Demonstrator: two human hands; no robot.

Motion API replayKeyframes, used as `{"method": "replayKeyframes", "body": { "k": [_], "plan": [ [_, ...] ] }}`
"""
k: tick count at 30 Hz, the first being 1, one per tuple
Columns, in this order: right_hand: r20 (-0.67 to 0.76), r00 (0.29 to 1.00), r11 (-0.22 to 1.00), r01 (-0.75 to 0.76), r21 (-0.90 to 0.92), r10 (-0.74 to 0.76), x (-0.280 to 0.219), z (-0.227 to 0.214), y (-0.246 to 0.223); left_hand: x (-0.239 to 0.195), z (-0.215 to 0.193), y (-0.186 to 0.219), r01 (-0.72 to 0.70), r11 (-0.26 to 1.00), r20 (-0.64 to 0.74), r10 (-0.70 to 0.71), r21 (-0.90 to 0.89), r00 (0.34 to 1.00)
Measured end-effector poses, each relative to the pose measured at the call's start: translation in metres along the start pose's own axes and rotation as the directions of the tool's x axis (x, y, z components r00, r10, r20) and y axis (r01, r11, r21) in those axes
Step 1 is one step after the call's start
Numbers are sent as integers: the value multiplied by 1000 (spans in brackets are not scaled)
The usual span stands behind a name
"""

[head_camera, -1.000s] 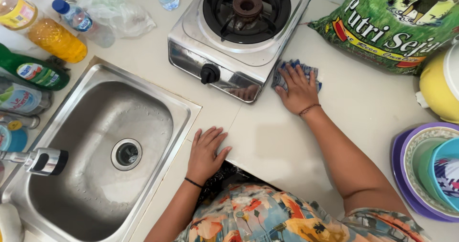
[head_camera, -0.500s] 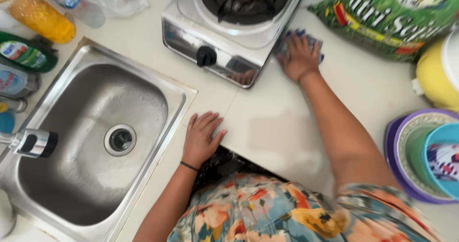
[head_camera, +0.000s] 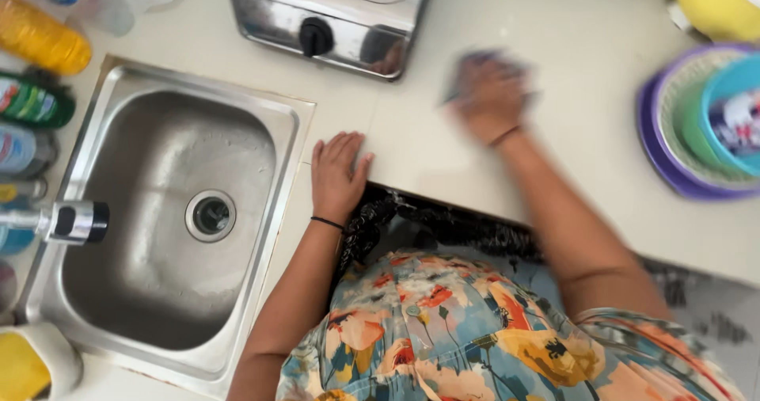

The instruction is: The person wipes down the kitchen countertop and the edges around the sink with a cloth.

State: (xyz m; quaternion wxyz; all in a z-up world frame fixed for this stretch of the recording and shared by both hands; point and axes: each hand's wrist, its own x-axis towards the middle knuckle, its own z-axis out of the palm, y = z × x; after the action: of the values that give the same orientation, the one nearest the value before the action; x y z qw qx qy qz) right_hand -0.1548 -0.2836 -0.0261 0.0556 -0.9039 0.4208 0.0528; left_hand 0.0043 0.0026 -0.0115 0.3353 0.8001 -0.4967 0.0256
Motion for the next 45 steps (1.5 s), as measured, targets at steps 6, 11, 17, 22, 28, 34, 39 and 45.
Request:
{"method": "replayKeyframes", "body": {
  "k": [6,11,17,22,28,34,39,45],
  "plan": [
    [-388,777,804,579,134,-495,-140,26,-84,-3,6,-8,-49,999,25,49,6,999],
    [-428,884,954,267,138,-186,-189,50,52,-5,8,-10,-82,997,52,82,6,995],
    [-455,805,922,-292,256,381,-280,54,215,-7,8,-12,-92,996,38,92,-7,995],
    [-478,784,915,-295,277,397,-282,64,170,-8,12,-16,-113,993,8,113,-17,994],
    [-510,799,930,-160,330,318,-306,70,206,-7,13,-17,-104,995,7,104,-5,995],
    [-619,531,810,-468,355,578,-307,80,254,-7,13,-18,-98,995,14,98,-11,995],
    [-573,656,870,-333,363,490,-261,97,114,-6,14,-18,-90,996,18,90,-5,996],
    [-709,667,973,-173,151,228,-251,130,76,-8,16,-19,-119,993,11,119,9,993]
  ]
}}
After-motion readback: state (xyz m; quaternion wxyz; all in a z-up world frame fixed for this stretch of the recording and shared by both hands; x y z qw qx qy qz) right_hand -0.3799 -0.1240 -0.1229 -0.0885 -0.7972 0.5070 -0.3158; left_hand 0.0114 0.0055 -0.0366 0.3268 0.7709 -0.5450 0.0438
